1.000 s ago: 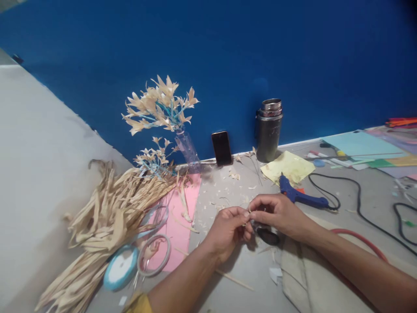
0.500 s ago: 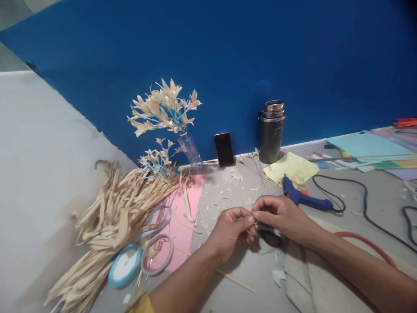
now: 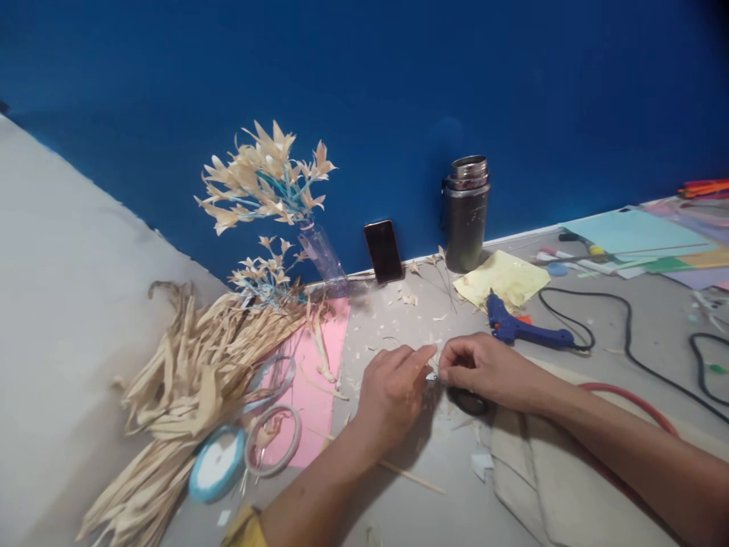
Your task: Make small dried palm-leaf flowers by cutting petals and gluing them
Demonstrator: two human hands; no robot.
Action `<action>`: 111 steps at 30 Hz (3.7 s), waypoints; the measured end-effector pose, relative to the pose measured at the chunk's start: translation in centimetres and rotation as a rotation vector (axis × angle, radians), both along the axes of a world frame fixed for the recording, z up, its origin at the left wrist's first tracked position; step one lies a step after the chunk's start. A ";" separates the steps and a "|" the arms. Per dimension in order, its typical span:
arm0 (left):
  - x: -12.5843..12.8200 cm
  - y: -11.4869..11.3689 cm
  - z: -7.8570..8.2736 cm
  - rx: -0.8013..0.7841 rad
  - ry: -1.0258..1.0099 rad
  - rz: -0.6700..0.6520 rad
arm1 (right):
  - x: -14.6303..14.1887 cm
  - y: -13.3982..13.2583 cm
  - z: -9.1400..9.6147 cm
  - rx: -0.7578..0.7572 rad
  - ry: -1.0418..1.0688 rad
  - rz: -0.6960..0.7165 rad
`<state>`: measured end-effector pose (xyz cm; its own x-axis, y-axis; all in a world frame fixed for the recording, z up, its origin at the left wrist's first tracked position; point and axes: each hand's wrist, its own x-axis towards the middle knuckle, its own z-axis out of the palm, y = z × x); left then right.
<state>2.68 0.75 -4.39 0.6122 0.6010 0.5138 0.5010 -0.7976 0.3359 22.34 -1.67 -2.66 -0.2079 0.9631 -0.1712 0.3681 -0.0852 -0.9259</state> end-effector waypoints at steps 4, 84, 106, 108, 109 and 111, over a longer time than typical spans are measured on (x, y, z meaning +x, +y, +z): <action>0.1 0.2 0.7 -0.263 -0.141 -0.002 | 0.1 -0.1 0.2 0.002 -0.046 0.018; 2.8 -1.2 0.3 -1.508 -1.188 0.041 | -1.3 -0.9 0.7 0.121 0.039 -0.110; 2.1 -0.5 0.1 -1.638 -1.236 0.015 | -0.4 -1.0 0.3 -0.022 0.244 -0.039; 2.2 -0.6 0.2 -1.628 -1.242 0.021 | -0.5 -1.2 0.6 0.059 0.197 -0.021; 2.2 -0.7 0.3 -1.626 -1.244 0.021 | -0.5 -1.2 0.8 0.089 0.179 -0.009; 2.2 -0.7 0.3 -1.625 -1.246 0.020 | -0.7 -1.3 0.8 0.122 0.140 0.007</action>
<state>4.92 0.02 -4.09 0.4161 0.8431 -0.3407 -0.5104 0.5266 0.6798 21.63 -2.94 -1.85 -0.2285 0.9733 -0.0224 0.2356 0.0329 -0.9713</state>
